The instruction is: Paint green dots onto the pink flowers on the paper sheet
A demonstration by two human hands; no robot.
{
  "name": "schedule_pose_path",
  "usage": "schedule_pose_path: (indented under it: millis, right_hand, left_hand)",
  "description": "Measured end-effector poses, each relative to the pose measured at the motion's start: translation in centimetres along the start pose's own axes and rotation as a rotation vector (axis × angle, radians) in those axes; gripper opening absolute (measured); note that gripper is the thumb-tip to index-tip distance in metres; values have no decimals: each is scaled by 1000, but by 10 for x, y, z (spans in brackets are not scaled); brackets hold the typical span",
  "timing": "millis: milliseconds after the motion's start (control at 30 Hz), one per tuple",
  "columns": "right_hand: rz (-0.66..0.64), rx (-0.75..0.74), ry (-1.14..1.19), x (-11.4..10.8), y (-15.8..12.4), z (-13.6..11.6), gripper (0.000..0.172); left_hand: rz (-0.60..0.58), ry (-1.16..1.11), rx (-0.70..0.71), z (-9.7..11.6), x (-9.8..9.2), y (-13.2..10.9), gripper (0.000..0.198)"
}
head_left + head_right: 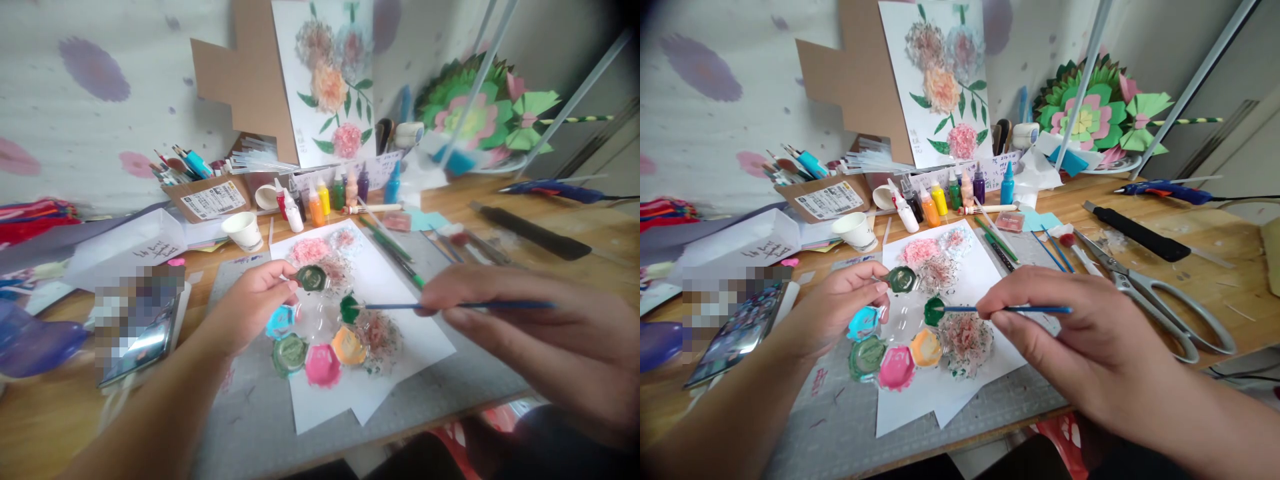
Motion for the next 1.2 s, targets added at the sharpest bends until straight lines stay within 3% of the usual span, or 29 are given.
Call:
schedule_pose_path:
  millis: [300,433,1033,1200]
  right_hand:
    - [8,-1,-61,0,-4,-2,9]
    - [74,5,-56,-4,-3,-1,7]
    - [-65,-96,-86,4,-2,-14,14]
    - [-47,-99,-107,5,-1,-13,13]
  left_hand:
    - [-23,6,7,0,1,0,18]
    - [-37,11,1,-1,3,0,18]
    - [-1,8,1,-3,-2,0,16]
    - [-21,3,-2,-3,0,1,17]
Point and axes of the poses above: each hand's wrist, its own y-axis towards the middle knuckle, its own x-axis out of the palm, z = x × y, the point moved 10 cm from there along y, towards the middle knuckle, and after that the axes turned 5 degrees about y, right-handed, at the moved point
